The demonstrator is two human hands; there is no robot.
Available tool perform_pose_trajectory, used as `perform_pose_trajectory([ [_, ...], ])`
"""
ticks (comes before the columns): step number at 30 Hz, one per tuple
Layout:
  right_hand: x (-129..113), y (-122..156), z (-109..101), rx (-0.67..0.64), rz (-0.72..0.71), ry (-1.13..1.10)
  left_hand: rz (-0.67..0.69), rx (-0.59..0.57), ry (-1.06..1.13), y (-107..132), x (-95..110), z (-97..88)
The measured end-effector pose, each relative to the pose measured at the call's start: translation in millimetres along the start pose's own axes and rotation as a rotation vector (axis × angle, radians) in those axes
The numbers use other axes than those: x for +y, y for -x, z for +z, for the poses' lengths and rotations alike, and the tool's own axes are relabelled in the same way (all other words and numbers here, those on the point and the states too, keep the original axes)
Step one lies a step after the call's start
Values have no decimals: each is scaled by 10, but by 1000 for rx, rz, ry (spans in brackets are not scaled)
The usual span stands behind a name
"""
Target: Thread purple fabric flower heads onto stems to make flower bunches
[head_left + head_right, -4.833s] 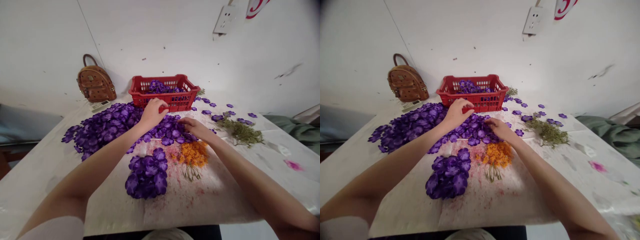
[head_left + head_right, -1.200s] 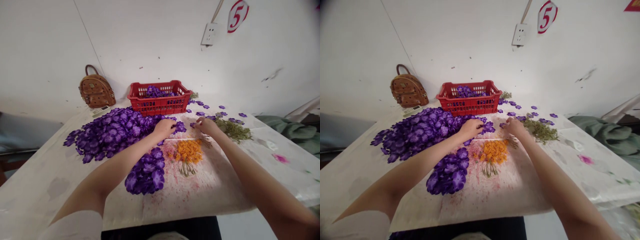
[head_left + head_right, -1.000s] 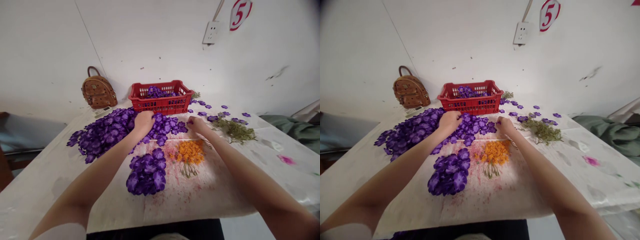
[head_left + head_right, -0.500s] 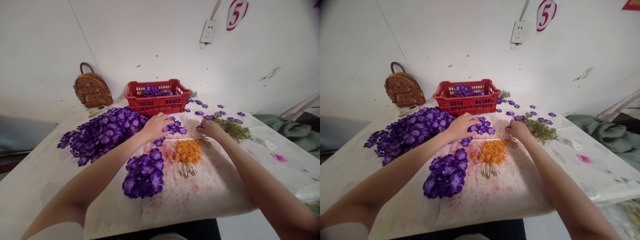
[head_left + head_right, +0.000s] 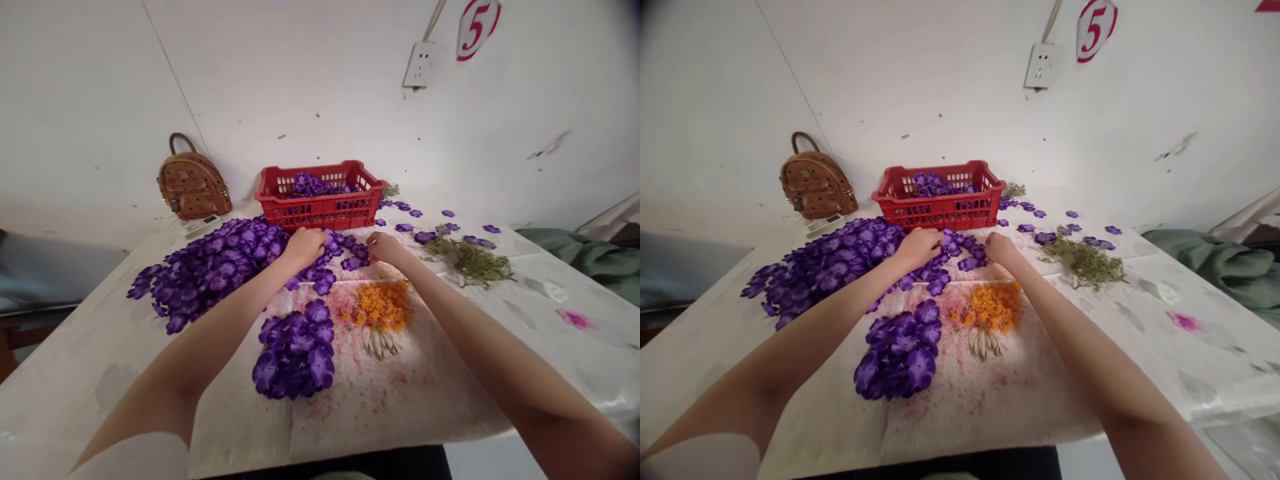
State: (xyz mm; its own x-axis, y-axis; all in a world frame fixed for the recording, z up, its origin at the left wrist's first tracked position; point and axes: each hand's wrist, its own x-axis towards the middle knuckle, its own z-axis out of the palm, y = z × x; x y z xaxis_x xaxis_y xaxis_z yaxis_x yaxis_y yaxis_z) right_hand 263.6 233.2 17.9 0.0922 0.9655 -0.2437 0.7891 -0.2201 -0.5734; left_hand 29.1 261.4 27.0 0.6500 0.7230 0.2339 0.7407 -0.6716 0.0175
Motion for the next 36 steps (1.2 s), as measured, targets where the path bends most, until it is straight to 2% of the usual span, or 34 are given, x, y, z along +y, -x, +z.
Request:
perform_pose_trajectory([
  [3,-202,31,128,-10,-73,-86,-100,25,-13,212,-215,-128],
  [6,-338,72,159,11,-145,-147,-131,72,28,411,-306,-214],
  [8,-312,90,91,65,-145,-148,-140,127,64,538,-341,-260],
  [12,-67,118,-70,133,-89,-90,-208,247,87,780,-420,-351],
  [14,8,137,-44,100,-83,-93,-247,303,94,884,-432,-386],
  [17,-63,166,135,36,-155,-167,-249,349,153,993,-335,-404],
  [19,-184,179,261,6,-229,-230,-168,296,242,1032,-194,-383],
  [21,-278,183,322,11,-270,-258,-41,175,327,1044,-32,-333],
  [23,-285,180,300,61,-259,-232,67,53,346,1032,111,-259],
  [25,-205,176,225,125,-219,-162,110,-30,304,996,209,-179],
  [28,-50,165,128,183,-157,-61,86,-89,216,903,277,-88],
  [30,-27,157,140,177,-142,-42,70,-114,155,833,287,-67],
  [33,-171,179,289,85,-187,-100,63,-130,35,787,258,-98],
  [36,-379,226,467,-10,-279,-200,-34,-75,-100,865,152,-177],
])
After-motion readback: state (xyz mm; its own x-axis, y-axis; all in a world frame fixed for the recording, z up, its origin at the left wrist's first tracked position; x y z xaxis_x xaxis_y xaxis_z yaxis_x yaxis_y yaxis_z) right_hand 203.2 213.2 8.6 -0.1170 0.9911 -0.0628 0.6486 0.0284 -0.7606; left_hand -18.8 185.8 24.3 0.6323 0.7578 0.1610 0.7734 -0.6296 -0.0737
